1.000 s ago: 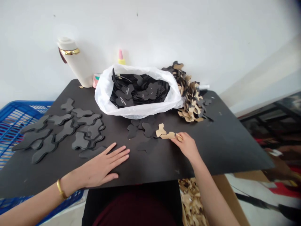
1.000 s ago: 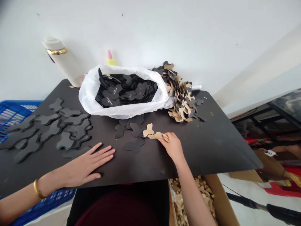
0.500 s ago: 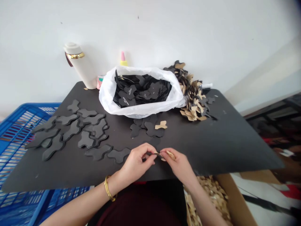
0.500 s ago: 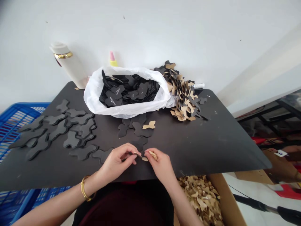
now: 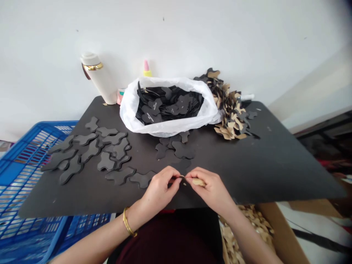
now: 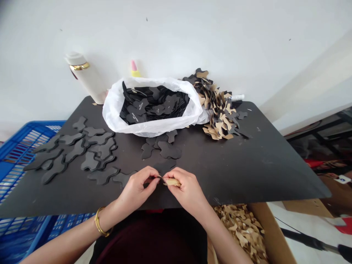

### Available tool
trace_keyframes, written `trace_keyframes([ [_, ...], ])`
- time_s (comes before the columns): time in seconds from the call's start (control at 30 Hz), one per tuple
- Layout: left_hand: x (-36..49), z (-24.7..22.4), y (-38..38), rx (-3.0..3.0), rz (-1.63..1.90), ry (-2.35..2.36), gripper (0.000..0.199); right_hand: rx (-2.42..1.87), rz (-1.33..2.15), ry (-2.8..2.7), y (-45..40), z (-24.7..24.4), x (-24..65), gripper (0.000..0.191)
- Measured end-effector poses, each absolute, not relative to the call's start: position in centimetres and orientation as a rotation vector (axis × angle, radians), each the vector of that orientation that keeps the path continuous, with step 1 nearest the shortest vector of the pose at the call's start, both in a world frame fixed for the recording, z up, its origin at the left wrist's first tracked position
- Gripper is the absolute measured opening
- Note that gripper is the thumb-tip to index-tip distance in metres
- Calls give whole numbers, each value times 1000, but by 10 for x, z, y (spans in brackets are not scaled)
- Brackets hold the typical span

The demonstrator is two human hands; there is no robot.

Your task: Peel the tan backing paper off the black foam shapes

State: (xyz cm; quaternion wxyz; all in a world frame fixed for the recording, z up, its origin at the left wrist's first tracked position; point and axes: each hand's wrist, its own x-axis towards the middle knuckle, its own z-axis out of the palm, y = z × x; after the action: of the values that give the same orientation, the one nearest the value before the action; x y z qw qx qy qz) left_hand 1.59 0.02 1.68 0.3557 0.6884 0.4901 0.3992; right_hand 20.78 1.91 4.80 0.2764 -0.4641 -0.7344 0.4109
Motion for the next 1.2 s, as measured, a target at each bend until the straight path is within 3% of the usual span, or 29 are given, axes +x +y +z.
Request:
trace_keyframes([
  [0.23, 15, 16, -2, 1848, 1078, 1215, 11, -1262, 1161, -1947, 20, 53, 209, 11],
  [0.43, 13, 13, -10, 1907, 1097, 1079, 32, -1330, 1706, -1545, 14, 41, 201, 18],
  [0.5, 12, 11, -15, 2016, 1064, 1020, 29, -1342, 1814, -1383, 10, 32, 199, 20],
  [0.8, 6, 1, -37, 2084, 1123, 995, 27, -1393, 1707, -641, 17, -2, 201, 32],
  [0.93, 2, 1, -41, 2011, 1152, 992, 26, -1352, 1669, -512, 26, -9, 205, 22],
  [1.1, 2, 2, -46, 1690, 1220, 1087, 16, -1086, 1613, -514, 37, -6, 221, 31],
  [1.2, 6, 2, -46, 1323, 1244, 1175, 8, -1091, 1546, -561, 32, -7, 233, 20],
])
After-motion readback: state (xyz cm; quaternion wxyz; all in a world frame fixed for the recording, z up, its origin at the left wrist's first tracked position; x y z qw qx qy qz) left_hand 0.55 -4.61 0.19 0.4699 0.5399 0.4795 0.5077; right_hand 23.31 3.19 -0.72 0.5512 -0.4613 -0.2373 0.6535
